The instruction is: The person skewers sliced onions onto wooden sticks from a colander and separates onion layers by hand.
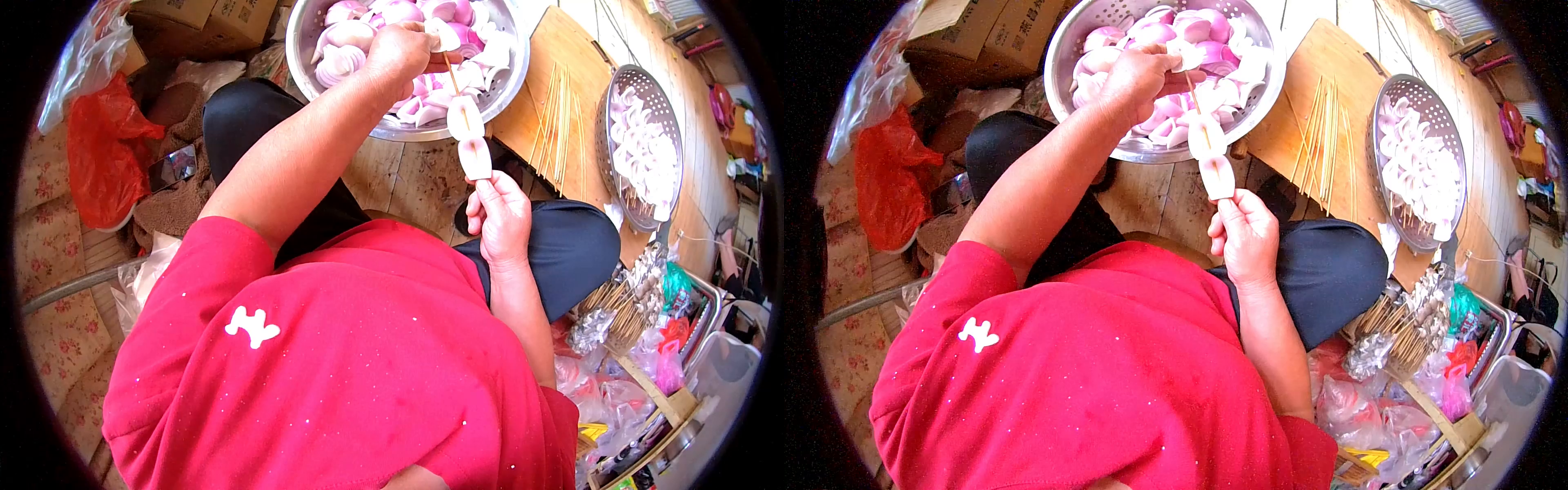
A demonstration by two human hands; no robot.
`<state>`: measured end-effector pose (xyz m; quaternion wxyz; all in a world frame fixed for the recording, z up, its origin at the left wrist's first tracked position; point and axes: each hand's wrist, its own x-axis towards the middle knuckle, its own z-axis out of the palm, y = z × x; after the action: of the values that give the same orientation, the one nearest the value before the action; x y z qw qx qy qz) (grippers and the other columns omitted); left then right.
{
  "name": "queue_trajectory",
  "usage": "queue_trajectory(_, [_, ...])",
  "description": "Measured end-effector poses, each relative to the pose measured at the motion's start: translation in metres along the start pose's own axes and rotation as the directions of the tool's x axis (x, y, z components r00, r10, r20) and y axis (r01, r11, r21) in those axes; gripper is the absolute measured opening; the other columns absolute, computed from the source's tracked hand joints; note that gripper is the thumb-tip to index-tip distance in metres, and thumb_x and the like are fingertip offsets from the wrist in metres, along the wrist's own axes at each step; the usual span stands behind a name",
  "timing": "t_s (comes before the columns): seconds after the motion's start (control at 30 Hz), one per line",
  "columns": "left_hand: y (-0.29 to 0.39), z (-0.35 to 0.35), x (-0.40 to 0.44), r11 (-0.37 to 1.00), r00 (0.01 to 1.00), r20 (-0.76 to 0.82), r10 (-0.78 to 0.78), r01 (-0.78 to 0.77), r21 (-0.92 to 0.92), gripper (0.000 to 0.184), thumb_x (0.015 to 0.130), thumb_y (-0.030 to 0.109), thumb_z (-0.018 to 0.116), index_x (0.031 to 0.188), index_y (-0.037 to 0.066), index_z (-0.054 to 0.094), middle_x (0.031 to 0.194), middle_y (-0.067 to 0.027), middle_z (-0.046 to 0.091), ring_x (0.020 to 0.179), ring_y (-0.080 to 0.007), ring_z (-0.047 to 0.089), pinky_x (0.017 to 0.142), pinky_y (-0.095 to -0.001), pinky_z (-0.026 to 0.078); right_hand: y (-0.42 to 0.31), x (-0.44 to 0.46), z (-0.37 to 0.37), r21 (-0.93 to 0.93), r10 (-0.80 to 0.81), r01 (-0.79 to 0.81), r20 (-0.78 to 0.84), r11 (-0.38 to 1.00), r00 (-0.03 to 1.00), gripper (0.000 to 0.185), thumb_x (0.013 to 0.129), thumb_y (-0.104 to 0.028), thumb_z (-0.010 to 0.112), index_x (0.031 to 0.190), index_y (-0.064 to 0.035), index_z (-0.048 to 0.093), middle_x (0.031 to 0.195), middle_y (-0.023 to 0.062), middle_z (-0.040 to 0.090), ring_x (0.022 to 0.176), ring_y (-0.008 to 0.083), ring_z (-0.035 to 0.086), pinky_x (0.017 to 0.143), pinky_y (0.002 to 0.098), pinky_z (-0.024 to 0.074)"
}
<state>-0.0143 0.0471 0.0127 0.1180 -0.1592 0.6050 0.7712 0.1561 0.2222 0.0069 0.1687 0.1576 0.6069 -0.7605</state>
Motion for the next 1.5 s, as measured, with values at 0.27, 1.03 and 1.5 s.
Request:
queue_trajectory(0.27, [-0.006,0.003,-0.013,0.992,0.976,0.174,-0.128,0.123,0.039,0.018,0.09,0.006,0.049,0.099,-0.008,0.052,0.089,-0.0195,0.065,0.077,-0.0286,0.068,0.068,-0.0344,0.058,0.001,0.0,0.003,-0.029,-0.029,0.028,-0.028,0.999,0.999,0.015,0.094,-0.016,0.051,0.093,-0.0039,0.059,0.061,0.0014,0.055,0.041,0.005,0.044,0.039,0.0172,0.0353])
queue_trajectory(1.03, [-0.011,0.011,0.012,0.907,0.992,0.119,0.029,-0.076,0.414,0.033,0.086,0.016,0.058,0.114,-0.002,0.056,0.097,-0.0128,0.064,0.083,-0.0184,0.064,0.069,-0.0295,0.052,-0.003,0.009,0.002,0.089,-0.058,0.075,-0.185,0.993,0.981,0.016,0.095,-0.016,0.05,0.096,-0.0019,0.059,0.062,0.0016,0.054,0.041,0.0053,0.044,0.039,0.0174,0.0339])
queue_trajectory(1.5, [-0.042,0.054,0.069,0.524,0.946,0.077,0.315,-0.241,0.817,0.035,0.073,0.023,0.072,0.098,0.0,0.064,0.09,-0.0154,0.066,0.086,-0.0228,0.065,0.078,-0.0331,0.051,-0.007,0.004,-0.012,0.145,-0.086,0.135,-0.299,0.98,0.95,0.018,0.096,-0.017,0.048,0.097,-0.0017,0.058,0.06,0.0011,0.054,0.041,0.0052,0.042,0.038,0.0179,0.0323])
